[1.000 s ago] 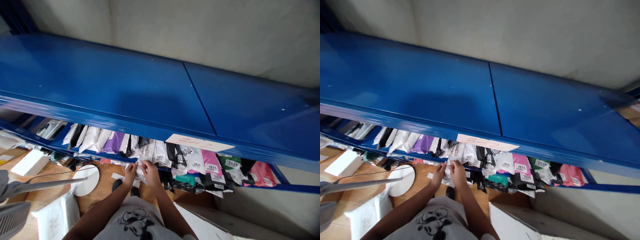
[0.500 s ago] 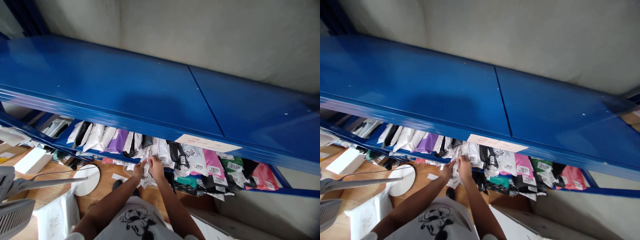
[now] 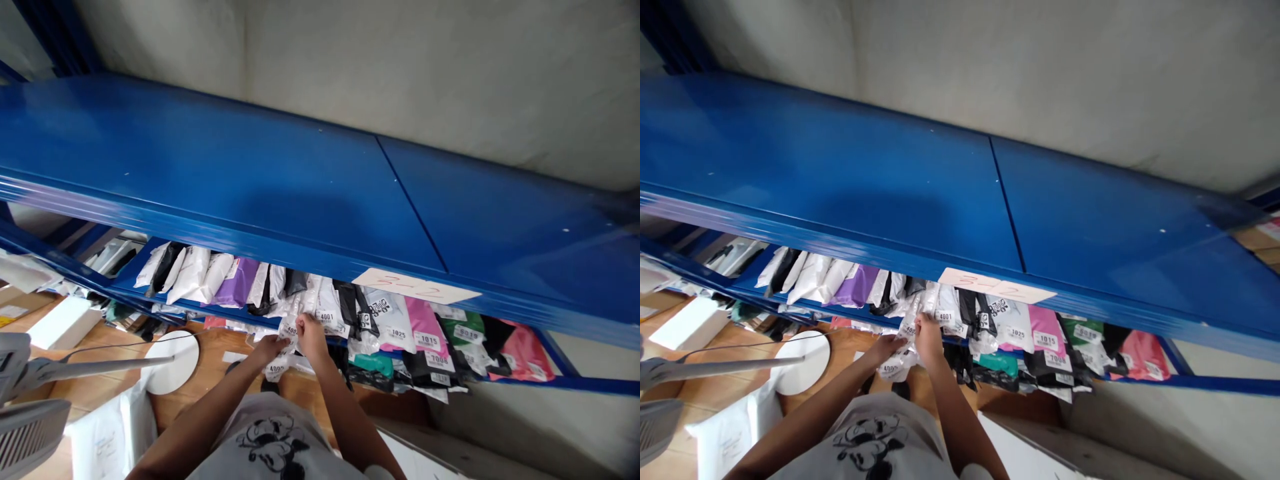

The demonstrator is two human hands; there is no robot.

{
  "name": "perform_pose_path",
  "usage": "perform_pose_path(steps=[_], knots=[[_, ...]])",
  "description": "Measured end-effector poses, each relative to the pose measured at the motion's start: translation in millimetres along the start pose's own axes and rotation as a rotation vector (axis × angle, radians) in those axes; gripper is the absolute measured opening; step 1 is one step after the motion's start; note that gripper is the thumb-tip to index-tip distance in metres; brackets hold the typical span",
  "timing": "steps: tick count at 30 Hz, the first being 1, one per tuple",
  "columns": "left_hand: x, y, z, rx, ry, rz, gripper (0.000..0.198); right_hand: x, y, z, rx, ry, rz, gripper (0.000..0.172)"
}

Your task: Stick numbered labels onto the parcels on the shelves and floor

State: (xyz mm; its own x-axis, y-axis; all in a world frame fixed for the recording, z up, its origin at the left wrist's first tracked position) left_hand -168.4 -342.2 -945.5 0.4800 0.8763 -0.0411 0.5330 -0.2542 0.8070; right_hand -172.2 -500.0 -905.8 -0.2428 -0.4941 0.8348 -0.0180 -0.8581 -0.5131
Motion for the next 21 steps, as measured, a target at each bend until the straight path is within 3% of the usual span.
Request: perform_pose_path(steps=[5,11,16,21], knots=[[11.6,4,-17,-0.17,-0.049,0.166,0.043,12,3,0,-0.034,0.031,-0.023,0.018],[16.1,20,-6,-0.59,0.034,0.177,0.045,9,-11,9,-0.063,0.105,0.025,0.016],[18.4,21,10,-0.594,0.052,-0.005,0.048,-2,-10,21,-0.102,0.131,0.025,0.016],[10.1,25,19,-0.655,0.218,0.007,0.035,1,-2,28,-0.062,0.109,0.023,0.025]])
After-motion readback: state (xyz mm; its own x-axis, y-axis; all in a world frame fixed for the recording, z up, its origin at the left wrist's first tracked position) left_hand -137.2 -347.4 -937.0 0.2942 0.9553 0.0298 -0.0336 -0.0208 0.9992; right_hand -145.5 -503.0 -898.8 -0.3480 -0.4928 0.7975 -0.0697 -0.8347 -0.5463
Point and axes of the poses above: each hand's wrist, its own z-axis towards the middle knuckle, its own x-axis out of the back of the hand, y = z × x, the point moved 2 cm from there along z, towards the middle knuckle
